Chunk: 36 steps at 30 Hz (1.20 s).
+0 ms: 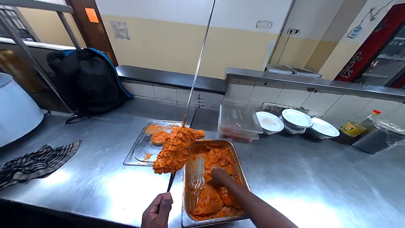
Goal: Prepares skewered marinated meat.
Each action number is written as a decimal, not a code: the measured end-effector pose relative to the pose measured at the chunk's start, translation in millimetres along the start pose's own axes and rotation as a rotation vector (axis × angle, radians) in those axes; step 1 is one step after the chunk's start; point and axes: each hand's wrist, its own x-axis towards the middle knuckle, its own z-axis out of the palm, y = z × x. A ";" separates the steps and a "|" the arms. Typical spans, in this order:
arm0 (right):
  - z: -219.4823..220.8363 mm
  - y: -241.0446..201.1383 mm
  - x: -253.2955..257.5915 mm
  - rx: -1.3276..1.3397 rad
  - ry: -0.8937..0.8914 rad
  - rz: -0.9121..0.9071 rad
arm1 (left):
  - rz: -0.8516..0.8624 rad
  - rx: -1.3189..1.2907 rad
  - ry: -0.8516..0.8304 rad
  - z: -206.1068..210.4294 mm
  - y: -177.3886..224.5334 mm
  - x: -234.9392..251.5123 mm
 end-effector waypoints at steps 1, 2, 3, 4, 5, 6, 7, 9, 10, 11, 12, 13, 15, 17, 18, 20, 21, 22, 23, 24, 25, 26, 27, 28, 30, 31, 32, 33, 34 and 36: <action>5.1 -6.1 5.6 -0.033 -0.020 -0.014 | 0.003 0.001 0.001 -0.2 -0.7 -0.6; 8.3 -11.8 9.4 -0.057 -0.043 -0.048 | 0.002 0.005 0.002 -0.3 -1.4 -1.2; 10.5 -15.7 11.7 -0.069 -0.072 -0.101 | 0.000 0.006 0.003 -0.4 -2.2 -2.2; 11.8 -18.0 12.5 -0.082 -0.099 -0.161 | -0.005 0.006 0.004 -0.7 -2.9 -4.0; 11.6 -19.1 11.2 -0.090 -0.107 -0.219 | -0.008 0.002 0.006 -1.5 -3.2 -5.9; 8.9 -19.3 7.1 -0.087 -0.095 -0.262 | -0.005 0.002 0.006 -3.1 -3.7 -7.1; 4.5 -18.2 0.7 -0.083 -0.075 -0.294 | 0.001 0.004 0.008 -5.1 -4.4 -7.9; -7.4 -12.6 -17.6 -0.062 -0.034 -0.348 | 0.006 0.011 0.021 -8.1 -5.7 -9.9; -15.7 -9.5 -27.2 -0.048 -0.014 -0.375 | 0.006 0.017 0.026 -8.8 -5.6 -10.4; -25.9 -7.8 -34.2 -0.035 0.000 -0.395 | 0.007 0.025 0.029 -8.9 -4.8 -10.3; -37.4 -8.9 -39.6 -0.035 0.008 -0.414 | 0.009 0.030 0.035 -8.7 -4.2 -10.0; -48.4 -12.9 -42.0 -0.054 0.015 -0.428 | 0.015 0.032 0.040 -8.3 -4.0 -9.6; -64.1 -27.3 -33.0 -0.113 0.045 -0.442 | 0.027 0.029 0.045 -7.1 -4.8 -8.8; -68.4 -40.6 -2.3 -0.129 0.121 -0.441 | 0.031 0.018 0.050 -6.3 -5.4 -8.9; -66.7 -44.3 15.6 -0.111 0.161 -0.427 | 0.034 0.017 0.051 -6.3 -6.0 -10.1; -58.8 -47.9 38.4 -0.007 0.250 -0.366 | 0.042 0.025 0.050 -8.4 -6.1 -12.7; -53.2 -49.3 40.8 0.054 0.304 -0.317 | 0.048 0.029 0.049 -10.8 -5.7 -13.3; -45.1 -49.6 39.0 0.105 0.349 -0.277 | 0.053 0.032 0.048 -13.3 -5.5 -13.3; -31.6 -47.0 37.5 0.126 0.372 -0.252 | 0.057 0.033 0.049 -15.4 -5.7 -13.5; -11.6 -40.6 38.1 0.111 0.367 -0.247 | 0.056 0.035 0.051 -16.5 -5.9 -14.2; 9.5 -32.5 39.4 0.058 0.324 -0.263 | 0.054 0.035 0.053 -16.6 -5.7 -14.7; 23.8 -25.9 39.4 0.010 0.265 -0.289 | 0.054 0.031 0.055 -16.1 -5.1 -14.1; 27.3 -22.8 40.2 0.013 0.219 -0.304 | 0.055 0.028 0.056 -16.3 -4.3 -13.2; 20.8 -22.7 42.6 0.064 0.200 -0.300 | 0.058 0.028 0.058 -17.0 -3.9 -11.9; 4.4 -25.9 39.8 0.164 0.193 -0.256 | 0.056 0.032 0.067 -18.0 -4.0 -12.3; 5.7 -27.3 36.1 0.130 0.180 -0.272 | 0.058 0.030 0.067 -18.5 -4.3 -12.4; 13.2 -28.3 32.5 0.044 0.143 -0.323 | 0.060 0.023 0.067 -19.0 -4.3 -11.4; 23.0 -29.6 28.6 -0.051 0.082 -0.379 | 0.058 0.019 0.070 -19.1 -4.3 -11.3; 29.9 -32.5 22.0 -0.112 0.035 -0.414 | 0.052 0.019 0.070 -19.2 -4.1 -11.7; 39.6 -35.9 8.2 -0.150 0.033 -0.463 | 0.048 0.020 0.068 -19.8 -3.7 -10.1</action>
